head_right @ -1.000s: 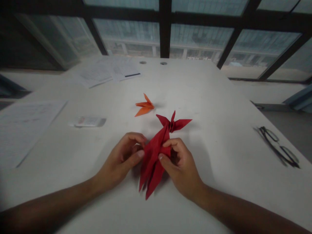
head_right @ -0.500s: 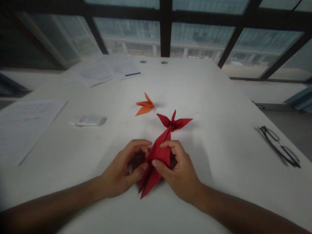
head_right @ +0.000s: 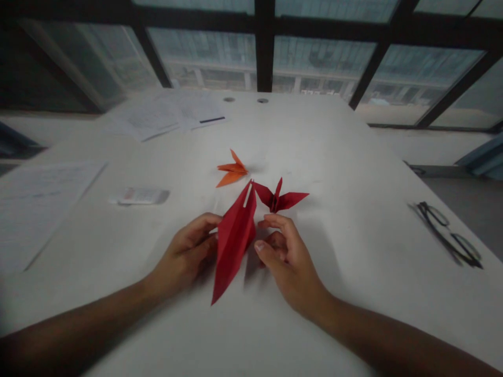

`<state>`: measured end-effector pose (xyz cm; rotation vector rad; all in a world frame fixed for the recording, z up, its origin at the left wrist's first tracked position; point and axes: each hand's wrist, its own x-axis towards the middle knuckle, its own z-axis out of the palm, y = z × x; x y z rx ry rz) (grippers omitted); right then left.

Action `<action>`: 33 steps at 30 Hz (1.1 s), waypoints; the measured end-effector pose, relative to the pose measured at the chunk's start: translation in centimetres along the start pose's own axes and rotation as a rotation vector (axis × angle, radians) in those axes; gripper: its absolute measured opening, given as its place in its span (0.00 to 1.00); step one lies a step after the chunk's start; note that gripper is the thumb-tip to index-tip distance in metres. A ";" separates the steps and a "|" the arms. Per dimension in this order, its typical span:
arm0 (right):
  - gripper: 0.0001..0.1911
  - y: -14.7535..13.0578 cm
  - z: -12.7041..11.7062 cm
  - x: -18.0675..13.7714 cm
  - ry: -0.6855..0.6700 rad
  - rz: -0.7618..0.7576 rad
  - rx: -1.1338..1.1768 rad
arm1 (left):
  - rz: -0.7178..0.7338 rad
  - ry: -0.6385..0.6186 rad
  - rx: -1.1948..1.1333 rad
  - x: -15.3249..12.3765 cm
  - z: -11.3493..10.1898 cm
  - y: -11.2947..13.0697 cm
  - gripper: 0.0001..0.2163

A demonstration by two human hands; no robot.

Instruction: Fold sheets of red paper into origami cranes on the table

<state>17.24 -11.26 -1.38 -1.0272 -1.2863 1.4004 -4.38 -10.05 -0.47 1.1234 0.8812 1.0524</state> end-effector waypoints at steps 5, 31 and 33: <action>0.16 -0.4 0.1 -0.2 -0.119 0.025 -0.009 | 0.006 -0.103 0.118 0.0 0.2 0.6 0.10; 0.15 0.0 0.0 0.1 -0.042 0.033 0.035 | -0.053 -0.136 0.196 -0.2 0.1 0.7 0.12; 0.07 -0.2 0.0 0.1 -0.051 0.052 0.040 | -0.049 -0.139 0.157 -0.1 0.1 0.7 0.12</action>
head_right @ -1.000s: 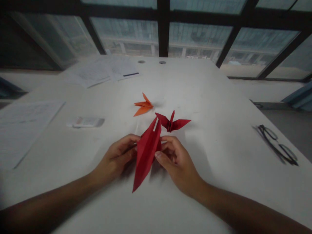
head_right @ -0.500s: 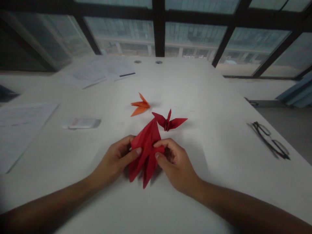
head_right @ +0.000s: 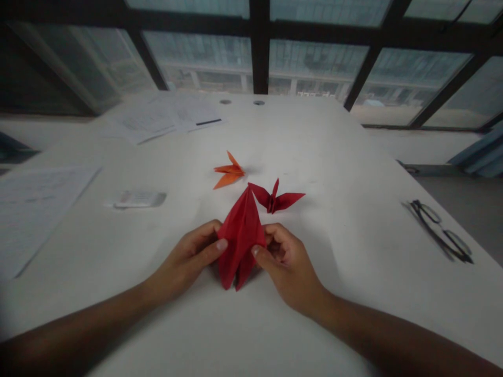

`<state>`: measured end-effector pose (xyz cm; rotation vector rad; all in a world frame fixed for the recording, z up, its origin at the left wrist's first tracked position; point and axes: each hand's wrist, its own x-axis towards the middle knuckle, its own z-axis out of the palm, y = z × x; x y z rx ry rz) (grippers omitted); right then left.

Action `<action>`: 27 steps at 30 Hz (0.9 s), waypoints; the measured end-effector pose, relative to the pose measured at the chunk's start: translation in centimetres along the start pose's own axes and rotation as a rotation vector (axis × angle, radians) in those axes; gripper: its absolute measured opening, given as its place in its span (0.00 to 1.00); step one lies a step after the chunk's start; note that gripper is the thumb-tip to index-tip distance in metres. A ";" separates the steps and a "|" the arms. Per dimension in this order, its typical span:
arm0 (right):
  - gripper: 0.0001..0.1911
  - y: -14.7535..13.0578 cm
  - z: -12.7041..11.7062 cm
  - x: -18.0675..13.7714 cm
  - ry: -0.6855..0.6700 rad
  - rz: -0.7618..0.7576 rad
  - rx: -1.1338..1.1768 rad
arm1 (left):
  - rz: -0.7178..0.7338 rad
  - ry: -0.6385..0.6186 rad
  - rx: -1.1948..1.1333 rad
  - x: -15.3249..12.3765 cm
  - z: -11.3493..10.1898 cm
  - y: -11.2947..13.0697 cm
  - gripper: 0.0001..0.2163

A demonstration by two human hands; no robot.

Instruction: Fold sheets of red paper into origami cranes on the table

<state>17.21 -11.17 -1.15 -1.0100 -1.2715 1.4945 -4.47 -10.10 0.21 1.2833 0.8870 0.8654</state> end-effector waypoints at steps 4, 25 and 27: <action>0.07 -0.2 0.0 0.0 0.027 0.009 -0.027 | 0.003 0.005 -0.083 0.3 -0.1 -0.1 0.10; 0.12 0.4 0.3 -0.7 0.023 -0.033 -0.055 | 0.182 0.024 0.549 -0.4 1.0 0.6 0.13; 0.14 0.4 0.4 -0.8 0.027 -0.052 -0.066 | 0.170 0.035 0.584 -0.4 1.3 0.7 0.12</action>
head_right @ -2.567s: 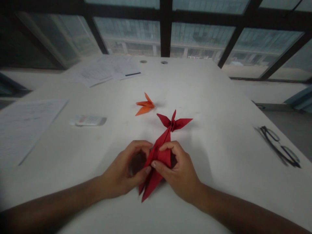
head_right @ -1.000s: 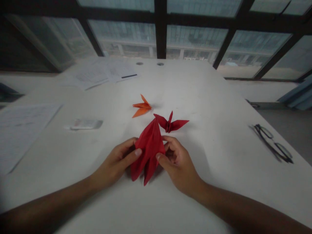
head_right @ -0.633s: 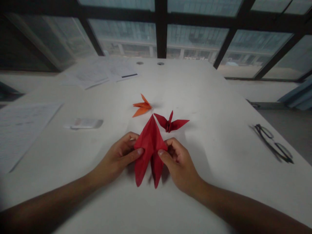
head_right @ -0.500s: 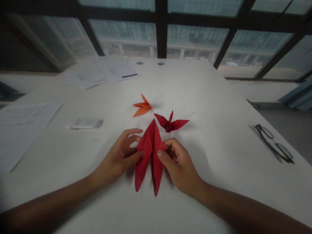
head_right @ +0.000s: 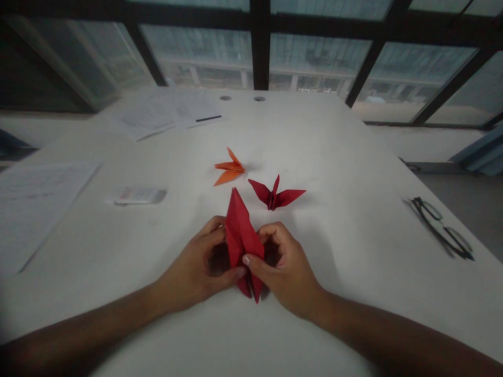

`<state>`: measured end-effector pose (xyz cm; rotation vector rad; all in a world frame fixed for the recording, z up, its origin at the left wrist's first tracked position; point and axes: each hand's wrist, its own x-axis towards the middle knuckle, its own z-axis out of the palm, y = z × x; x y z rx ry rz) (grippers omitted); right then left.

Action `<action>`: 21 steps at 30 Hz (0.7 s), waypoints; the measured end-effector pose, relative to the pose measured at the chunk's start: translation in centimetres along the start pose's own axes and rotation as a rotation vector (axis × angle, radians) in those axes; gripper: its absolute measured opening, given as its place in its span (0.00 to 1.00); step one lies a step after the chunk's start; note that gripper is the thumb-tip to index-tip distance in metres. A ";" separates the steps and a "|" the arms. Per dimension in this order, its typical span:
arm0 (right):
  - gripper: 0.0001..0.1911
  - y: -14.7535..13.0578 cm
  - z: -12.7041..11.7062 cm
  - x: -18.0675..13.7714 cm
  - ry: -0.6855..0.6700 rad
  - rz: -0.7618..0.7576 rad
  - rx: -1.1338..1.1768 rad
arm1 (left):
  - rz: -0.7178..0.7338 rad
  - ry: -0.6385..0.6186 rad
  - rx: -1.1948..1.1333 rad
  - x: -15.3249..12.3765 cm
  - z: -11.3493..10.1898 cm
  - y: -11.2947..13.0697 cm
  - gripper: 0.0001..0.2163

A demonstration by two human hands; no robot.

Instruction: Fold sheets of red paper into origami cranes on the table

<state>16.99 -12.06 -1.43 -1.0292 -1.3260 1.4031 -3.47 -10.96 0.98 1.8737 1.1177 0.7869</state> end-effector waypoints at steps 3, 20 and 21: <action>0.14 -0.2 0.1 0.0 -0.001 -0.032 0.003 | -0.015 0.012 -0.030 0.0 0.1 0.0 0.07; 0.16 -0.2 0.2 0.2 0.028 -0.033 0.049 | -0.077 0.030 -0.487 0.7 -0.9 -1.0 0.12; 0.16 -0.2 0.2 0.2 0.033 -0.031 0.059 | -0.081 0.028 -0.512 0.8 -0.9 -1.1 0.11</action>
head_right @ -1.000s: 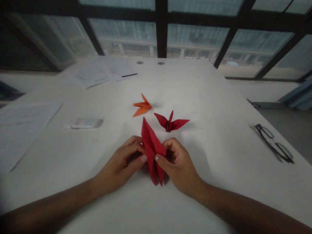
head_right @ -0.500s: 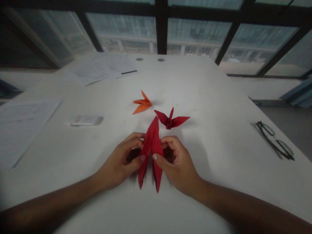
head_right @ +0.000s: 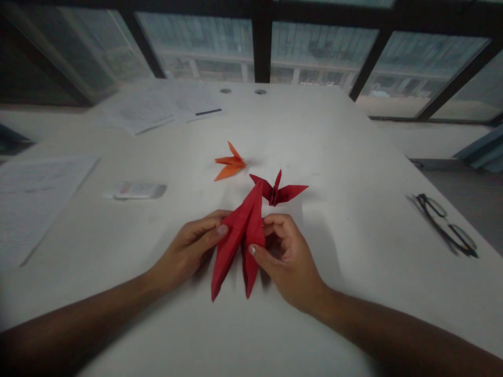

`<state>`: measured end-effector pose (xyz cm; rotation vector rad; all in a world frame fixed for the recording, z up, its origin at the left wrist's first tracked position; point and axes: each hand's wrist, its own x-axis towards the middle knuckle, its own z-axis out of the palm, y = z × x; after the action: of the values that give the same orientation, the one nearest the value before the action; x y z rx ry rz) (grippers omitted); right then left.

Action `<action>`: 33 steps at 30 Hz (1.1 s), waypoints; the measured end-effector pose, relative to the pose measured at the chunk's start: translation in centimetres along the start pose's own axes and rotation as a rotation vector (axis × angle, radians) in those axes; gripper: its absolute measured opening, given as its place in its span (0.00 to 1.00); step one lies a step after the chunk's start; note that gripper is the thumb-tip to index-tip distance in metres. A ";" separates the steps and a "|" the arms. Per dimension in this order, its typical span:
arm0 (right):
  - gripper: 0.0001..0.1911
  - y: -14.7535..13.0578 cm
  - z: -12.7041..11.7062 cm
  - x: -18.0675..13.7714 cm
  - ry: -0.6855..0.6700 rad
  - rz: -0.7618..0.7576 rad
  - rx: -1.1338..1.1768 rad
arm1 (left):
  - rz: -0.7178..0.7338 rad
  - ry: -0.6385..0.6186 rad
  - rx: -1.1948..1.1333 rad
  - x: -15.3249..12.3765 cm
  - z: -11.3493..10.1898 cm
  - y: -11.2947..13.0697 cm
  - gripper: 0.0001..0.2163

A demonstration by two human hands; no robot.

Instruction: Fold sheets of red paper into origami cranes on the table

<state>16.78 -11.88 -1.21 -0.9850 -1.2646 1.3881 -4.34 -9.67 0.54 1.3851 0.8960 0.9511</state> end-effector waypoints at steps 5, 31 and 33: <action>0.14 -0.5 -0.1 0.5 0.007 0.062 0.024 | -0.021 -0.003 -0.102 0.0 -0.4 -0.6 0.06; 0.11 0.1 -0.7 0.7 0.018 0.033 -0.092 | -0.072 0.077 -0.166 -0.1 0.1 -0.7 0.09; 0.11 0.2 -0.8 0.7 0.033 0.017 -0.118 | -0.066 0.083 -0.158 -0.1 0.1 -0.8 0.09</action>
<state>17.43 -11.02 -1.47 -1.0971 -1.3283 1.3175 -4.25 -9.76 -0.22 1.1826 0.9037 1.0130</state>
